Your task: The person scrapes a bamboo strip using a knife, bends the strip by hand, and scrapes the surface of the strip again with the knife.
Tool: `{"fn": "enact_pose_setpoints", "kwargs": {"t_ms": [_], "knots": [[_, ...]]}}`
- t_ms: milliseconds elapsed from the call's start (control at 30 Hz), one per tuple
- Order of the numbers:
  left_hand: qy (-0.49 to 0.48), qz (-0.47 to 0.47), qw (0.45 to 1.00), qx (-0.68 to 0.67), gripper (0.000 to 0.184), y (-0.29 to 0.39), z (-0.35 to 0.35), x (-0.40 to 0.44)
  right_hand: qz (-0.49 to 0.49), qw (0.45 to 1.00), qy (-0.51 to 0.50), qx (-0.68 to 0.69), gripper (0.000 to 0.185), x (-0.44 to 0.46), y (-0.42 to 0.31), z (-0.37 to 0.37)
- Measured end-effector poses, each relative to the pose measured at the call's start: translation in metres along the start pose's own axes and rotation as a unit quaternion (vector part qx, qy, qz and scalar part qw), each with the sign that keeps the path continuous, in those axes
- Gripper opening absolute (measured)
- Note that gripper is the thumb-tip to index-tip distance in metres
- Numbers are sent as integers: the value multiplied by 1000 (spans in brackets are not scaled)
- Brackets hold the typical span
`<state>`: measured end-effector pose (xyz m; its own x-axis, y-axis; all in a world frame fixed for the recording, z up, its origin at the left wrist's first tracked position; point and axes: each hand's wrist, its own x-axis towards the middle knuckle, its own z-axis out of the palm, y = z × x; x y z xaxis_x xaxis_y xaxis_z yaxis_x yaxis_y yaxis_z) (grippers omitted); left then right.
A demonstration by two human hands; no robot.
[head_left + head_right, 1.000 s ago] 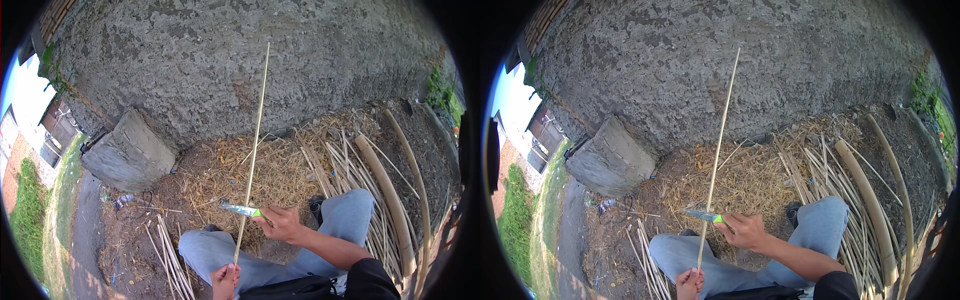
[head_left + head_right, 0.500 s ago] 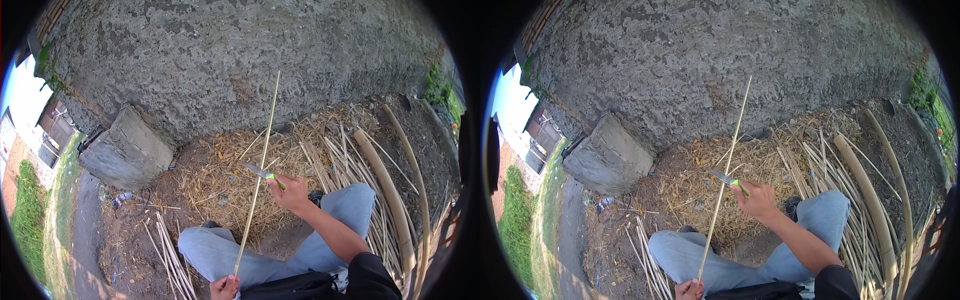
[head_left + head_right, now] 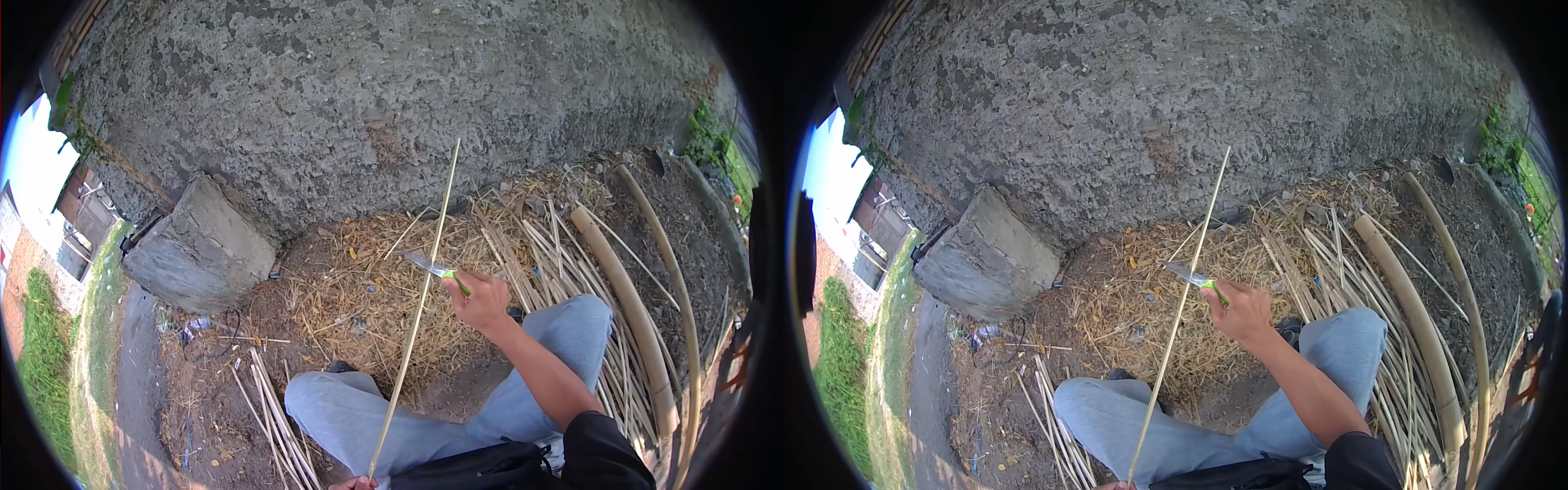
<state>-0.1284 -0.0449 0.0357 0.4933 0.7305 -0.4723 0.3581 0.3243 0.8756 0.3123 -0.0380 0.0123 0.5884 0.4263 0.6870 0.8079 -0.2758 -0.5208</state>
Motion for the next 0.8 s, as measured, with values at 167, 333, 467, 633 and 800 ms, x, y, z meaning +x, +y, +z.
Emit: {"fn": "enact_pose_setpoints", "kwargs": {"t_ms": [167,333,467,633,800], "knots": [[12,-20,1000,-1,34,4,-2,-6,-11,1000,12,-8,24,-1,-1,11],[9,-29,999,14,35,10,3,-6,-10,1000,-13,-26,24,-1,-1,14],[10,-50,999,-2,35,0,-5,-5,-30,999,-35,-10,25,-11,-10,15],[32,-58,998,17,33,1,-3,-14,-32,999,-33,-14,26,-14,1,26],[23,-72,997,-17,35,-6,-4,-5,-93,993,-72,-4,28,-17,-18,10]]}}
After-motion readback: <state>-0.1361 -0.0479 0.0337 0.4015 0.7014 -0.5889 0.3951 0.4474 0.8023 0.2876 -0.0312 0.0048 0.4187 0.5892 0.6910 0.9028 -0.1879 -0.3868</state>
